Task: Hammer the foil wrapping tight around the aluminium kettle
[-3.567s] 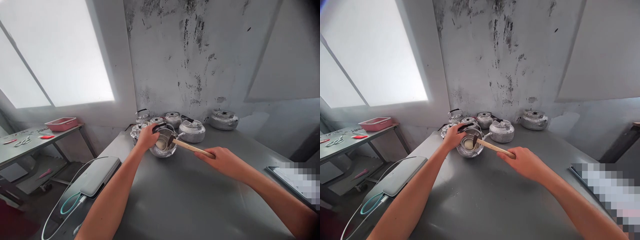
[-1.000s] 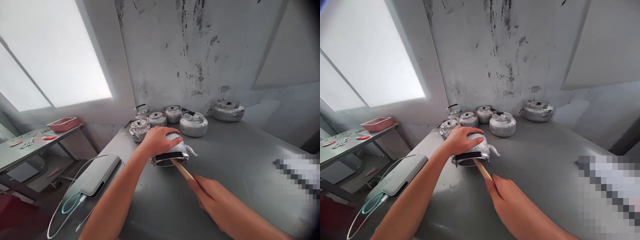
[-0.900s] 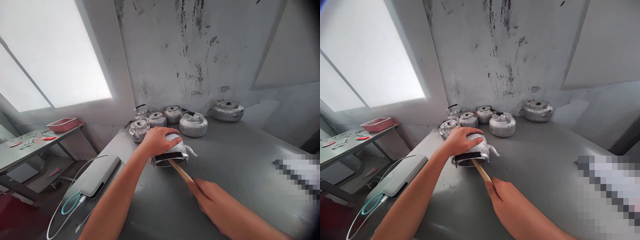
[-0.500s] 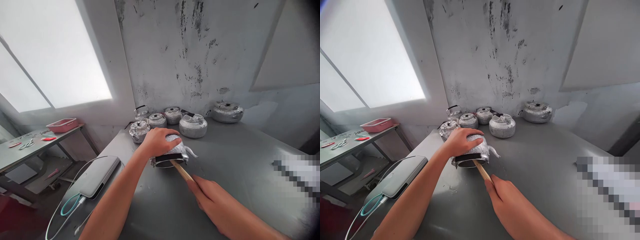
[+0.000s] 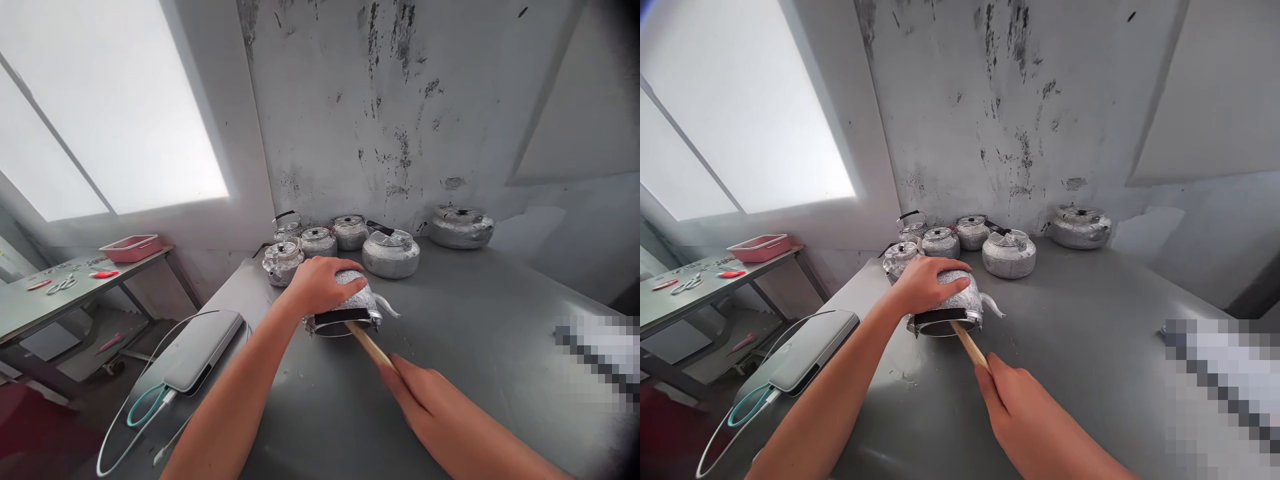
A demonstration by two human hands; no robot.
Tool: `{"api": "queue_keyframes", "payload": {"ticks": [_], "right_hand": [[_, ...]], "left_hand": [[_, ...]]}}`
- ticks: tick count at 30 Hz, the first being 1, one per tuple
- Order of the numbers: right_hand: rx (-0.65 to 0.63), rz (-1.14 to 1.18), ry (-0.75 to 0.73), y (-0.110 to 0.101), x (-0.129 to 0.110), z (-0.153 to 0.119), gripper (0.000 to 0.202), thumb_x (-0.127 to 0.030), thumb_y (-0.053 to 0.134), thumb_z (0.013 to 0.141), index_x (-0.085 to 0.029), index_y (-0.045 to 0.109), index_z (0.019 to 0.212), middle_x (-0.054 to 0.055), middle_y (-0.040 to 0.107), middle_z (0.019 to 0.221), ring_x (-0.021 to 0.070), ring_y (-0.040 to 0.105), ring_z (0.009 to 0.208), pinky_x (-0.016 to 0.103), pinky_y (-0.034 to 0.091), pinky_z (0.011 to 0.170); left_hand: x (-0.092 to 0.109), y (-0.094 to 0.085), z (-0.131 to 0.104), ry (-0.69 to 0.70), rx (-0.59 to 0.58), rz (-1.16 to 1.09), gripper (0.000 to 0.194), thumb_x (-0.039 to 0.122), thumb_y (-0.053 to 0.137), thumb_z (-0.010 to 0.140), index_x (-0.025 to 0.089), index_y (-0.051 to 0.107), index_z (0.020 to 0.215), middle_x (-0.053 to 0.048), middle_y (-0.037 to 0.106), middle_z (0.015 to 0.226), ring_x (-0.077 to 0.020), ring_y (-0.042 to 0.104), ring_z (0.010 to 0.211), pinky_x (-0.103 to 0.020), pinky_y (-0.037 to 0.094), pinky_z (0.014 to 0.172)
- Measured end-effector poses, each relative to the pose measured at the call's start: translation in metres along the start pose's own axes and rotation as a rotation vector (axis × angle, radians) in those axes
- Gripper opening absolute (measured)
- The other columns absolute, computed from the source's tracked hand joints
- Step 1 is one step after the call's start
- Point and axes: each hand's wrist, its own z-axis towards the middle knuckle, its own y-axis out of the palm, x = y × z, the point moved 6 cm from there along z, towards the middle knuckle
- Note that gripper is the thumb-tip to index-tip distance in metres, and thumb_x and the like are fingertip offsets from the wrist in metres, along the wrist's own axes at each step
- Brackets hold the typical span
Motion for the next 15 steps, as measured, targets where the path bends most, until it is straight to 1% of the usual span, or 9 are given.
{"api": "queue_keyframes", "payload": {"ticks": [3, 7, 13, 15], "right_hand": [[0.001, -0.008, 0.001, -0.0005, -0.0008, -0.0005, 0.039, -0.054, 0.045, 0.094, -0.024, 0.057, 0.073, 0.001, 0.061, 0.064, 0.0167, 0.052, 0.058, 0.026, 0.039, 0.051], [0.016, 0.002, -0.010, -0.0005, -0.0006, -0.0017, 0.042, -0.055, 0.039, 0.097, -0.024, 0.057, 0.075, 0.000, 0.062, 0.069, 0.0162, 0.052, 0.060, 0.026, 0.039, 0.053], [-0.042, -0.039, 0.006, 0.0044, 0.0011, -0.0013, 0.043, -0.053, 0.038, 0.098, -0.024, 0.059, 0.075, 0.000, 0.061, 0.065, 0.0173, 0.053, 0.060, 0.028, 0.042, 0.058], [-0.028, -0.045, -0.002, 0.0034, -0.0014, -0.0014, 0.042, -0.052, 0.039, 0.098, -0.023, 0.060, 0.076, 0.001, 0.061, 0.066, 0.0171, 0.054, 0.061, 0.027, 0.043, 0.060]], "left_hand": [[0.0002, 0.0002, -0.0001, 0.005, 0.005, 0.001, 0.039, 0.057, 0.051, 0.092, 0.037, 0.072, 0.119, 0.005, 0.074, 0.115, -0.0246, 0.067, 0.110, -0.035, 0.048, 0.102], [0.0011, 0.0001, -0.0010, 0.014, 0.006, -0.003, 0.038, 0.057, 0.051, 0.092, 0.038, 0.072, 0.119, 0.006, 0.074, 0.115, -0.0242, 0.067, 0.110, -0.035, 0.049, 0.101], [0.0032, 0.0004, 0.0011, 0.003, -0.008, 0.006, 0.039, 0.057, 0.051, 0.092, 0.038, 0.072, 0.119, 0.006, 0.074, 0.114, -0.0249, 0.067, 0.109, -0.036, 0.049, 0.101], [0.0035, 0.0016, 0.0032, 0.000, -0.016, 0.015, 0.040, 0.058, 0.051, 0.092, 0.038, 0.072, 0.119, 0.005, 0.074, 0.114, -0.0256, 0.067, 0.109, -0.037, 0.049, 0.101]]}}
